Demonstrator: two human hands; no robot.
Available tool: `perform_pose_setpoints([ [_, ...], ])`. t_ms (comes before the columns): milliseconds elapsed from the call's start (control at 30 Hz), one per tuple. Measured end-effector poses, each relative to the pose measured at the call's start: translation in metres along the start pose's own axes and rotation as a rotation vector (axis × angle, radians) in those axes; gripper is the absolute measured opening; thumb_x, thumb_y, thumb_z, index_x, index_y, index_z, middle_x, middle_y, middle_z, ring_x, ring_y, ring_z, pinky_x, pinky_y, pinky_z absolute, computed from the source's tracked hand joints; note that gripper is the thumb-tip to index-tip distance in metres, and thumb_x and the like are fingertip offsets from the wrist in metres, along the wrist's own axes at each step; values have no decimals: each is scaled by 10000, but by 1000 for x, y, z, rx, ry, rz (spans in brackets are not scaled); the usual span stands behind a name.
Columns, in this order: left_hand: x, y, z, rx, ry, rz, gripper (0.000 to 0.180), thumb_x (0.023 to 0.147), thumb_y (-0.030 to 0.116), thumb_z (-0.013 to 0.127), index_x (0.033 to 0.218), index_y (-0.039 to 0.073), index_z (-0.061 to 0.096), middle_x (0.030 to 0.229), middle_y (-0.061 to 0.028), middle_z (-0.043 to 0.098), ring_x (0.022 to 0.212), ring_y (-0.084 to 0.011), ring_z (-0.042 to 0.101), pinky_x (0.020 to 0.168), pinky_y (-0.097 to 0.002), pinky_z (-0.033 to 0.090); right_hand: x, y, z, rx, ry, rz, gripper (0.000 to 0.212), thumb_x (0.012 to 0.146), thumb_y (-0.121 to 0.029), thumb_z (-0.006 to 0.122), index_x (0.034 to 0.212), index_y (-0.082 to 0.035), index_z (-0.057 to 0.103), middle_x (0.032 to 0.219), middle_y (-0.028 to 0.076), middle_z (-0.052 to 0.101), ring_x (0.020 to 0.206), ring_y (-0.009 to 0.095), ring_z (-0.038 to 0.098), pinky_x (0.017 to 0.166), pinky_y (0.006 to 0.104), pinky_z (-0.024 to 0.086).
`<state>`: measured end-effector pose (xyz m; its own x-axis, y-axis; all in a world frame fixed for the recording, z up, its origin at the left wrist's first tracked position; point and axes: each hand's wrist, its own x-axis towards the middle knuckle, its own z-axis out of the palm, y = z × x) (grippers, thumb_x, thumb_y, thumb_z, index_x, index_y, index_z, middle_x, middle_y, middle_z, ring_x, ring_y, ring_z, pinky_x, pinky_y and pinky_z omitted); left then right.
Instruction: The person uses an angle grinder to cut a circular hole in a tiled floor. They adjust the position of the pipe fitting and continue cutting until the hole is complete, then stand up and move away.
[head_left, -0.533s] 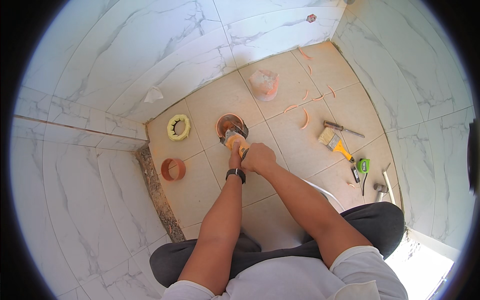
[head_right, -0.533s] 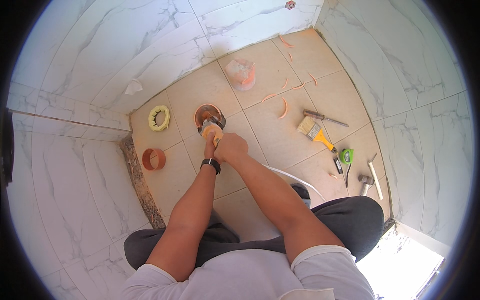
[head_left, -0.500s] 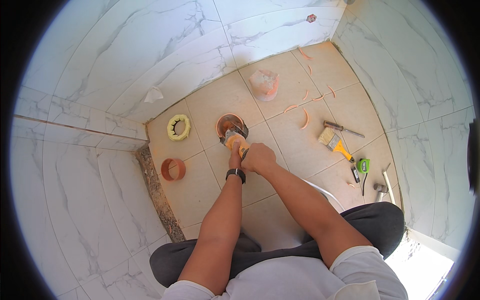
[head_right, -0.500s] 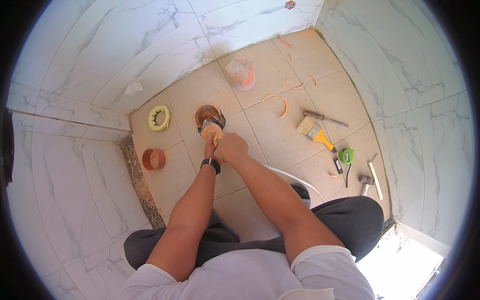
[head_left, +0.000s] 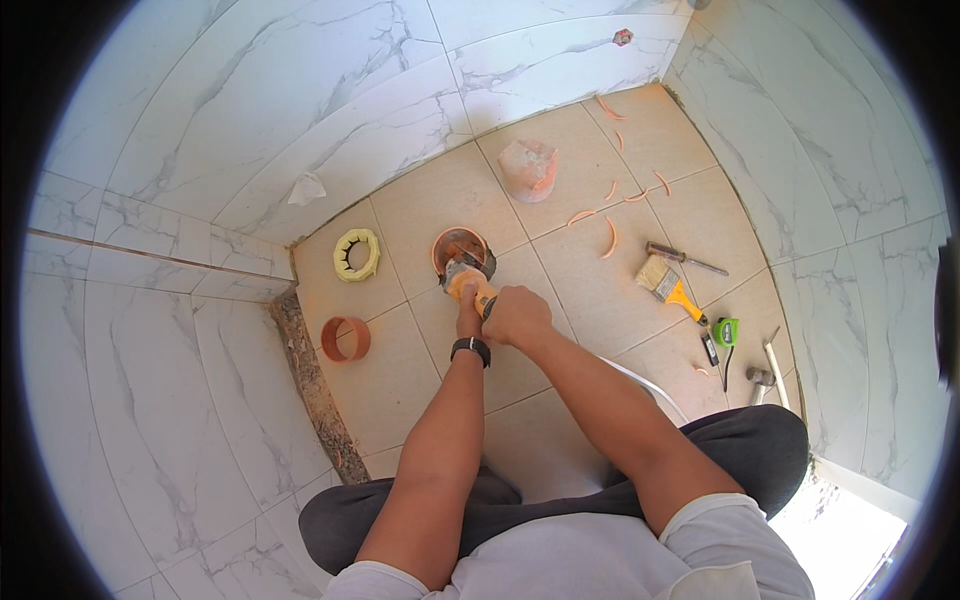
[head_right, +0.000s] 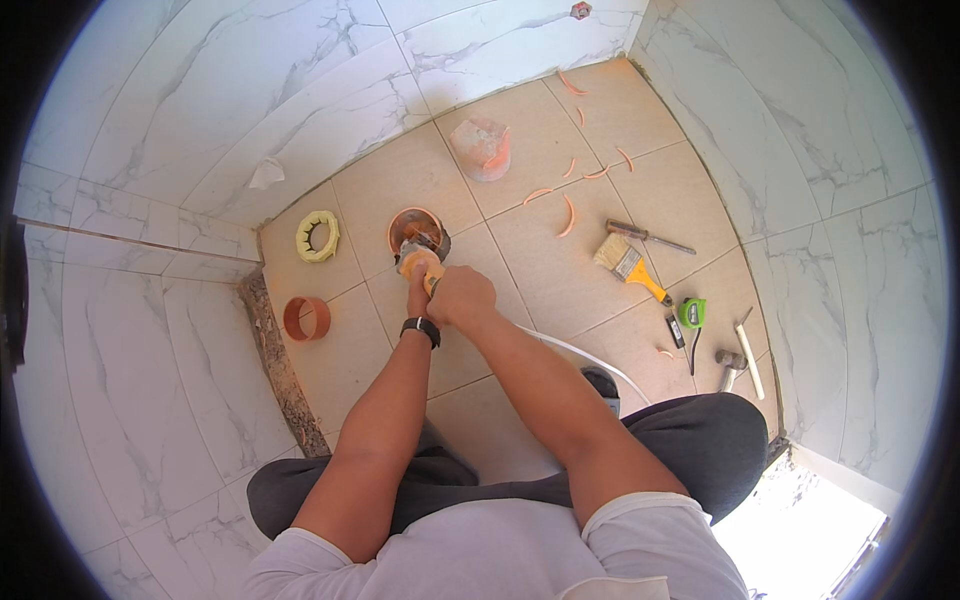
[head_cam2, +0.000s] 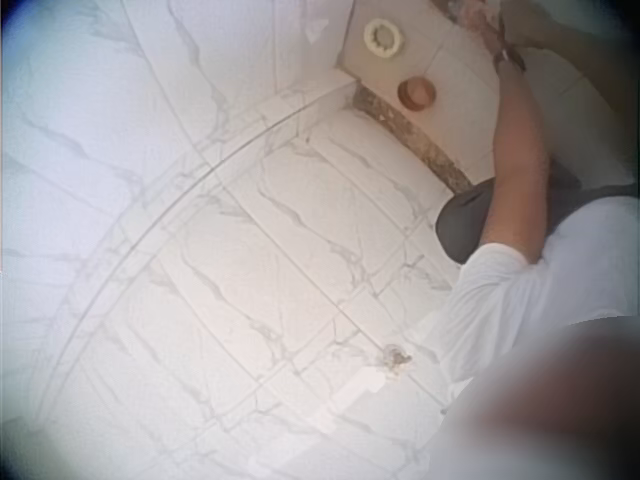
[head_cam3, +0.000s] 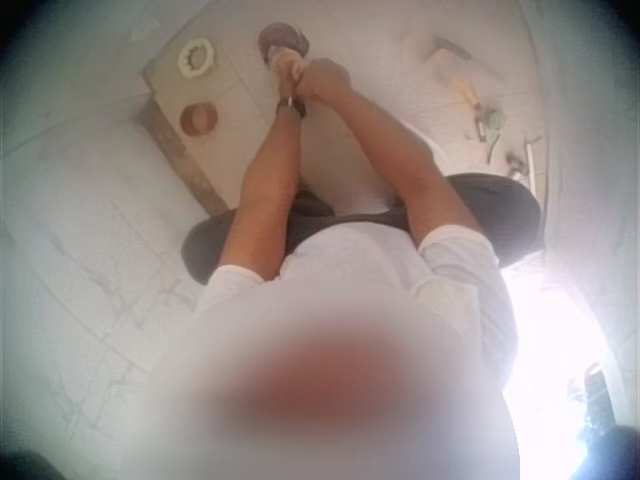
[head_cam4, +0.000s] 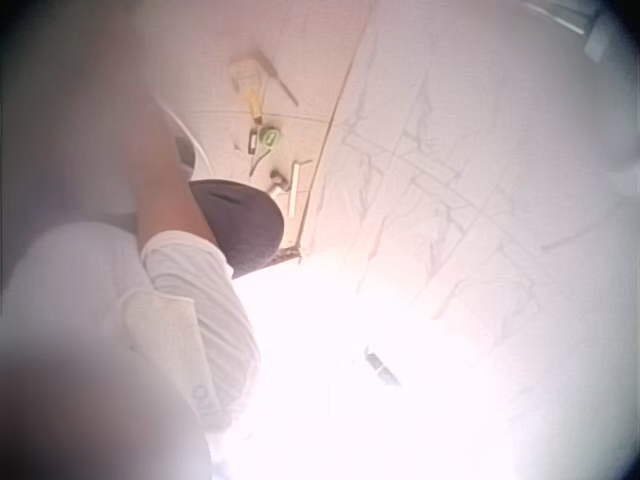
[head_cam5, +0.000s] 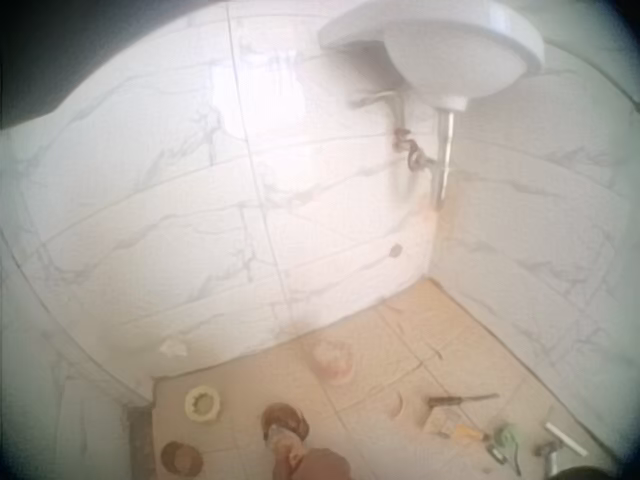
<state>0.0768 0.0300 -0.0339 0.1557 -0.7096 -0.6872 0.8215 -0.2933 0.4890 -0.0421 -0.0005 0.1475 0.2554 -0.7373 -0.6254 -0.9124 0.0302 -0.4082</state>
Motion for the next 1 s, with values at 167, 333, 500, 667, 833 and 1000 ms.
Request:
perform_pose_setpoints([
  [167,3,-2,5,-5,-30,-18,481,940,513,642,1195,110,584,957,-71,704,818,-218,703,755,-369,585,5,3,6,6,48,9,412,725,-270,754,1052,-27,699,1026,169,736,971,314,730,832,391,589],
  [333,2,0,10,5,9,-7,530,934,506,658,1235,78,571,989,-73,696,848,-210,698,778,-360,578,10,5,8,8,88,8,410,729,-270,752,1047,-20,691,1014,173,732,960,319,729,827,394,588],
  [500,2,1,9,36,-1,4,646,905,510,701,1291,17,542,1032,-88,684,877,-198,694,788,-341,571,11,3,6,-5,80,15,347,745,-264,746,1010,-42,720,1030,156,735,968,302,732,813,384,591],
  [667,4,0,9,18,13,-3,630,898,505,712,1265,18,552,1008,-93,689,834,-199,703,742,-342,581,11,3,5,-5,78,32,327,750,-246,729,1003,-39,723,1028,164,735,965,306,734,812,383,592],
  [833,3,1,9,24,1,4,626,892,504,720,1253,20,554,999,-91,689,833,-198,704,739,-344,583,14,2,5,-2,54,28,369,736,-261,743,1025,-34,715,1018,165,740,960,306,735,815,382,593],
  [1000,2,1,9,19,-12,9,625,891,503,721,1248,18,555,980,-86,688,809,-195,704,719,-338,583,14,1,2,0,22,35,385,727,-268,750,1033,-36,717,1008,166,744,959,305,735,816,383,592],
])
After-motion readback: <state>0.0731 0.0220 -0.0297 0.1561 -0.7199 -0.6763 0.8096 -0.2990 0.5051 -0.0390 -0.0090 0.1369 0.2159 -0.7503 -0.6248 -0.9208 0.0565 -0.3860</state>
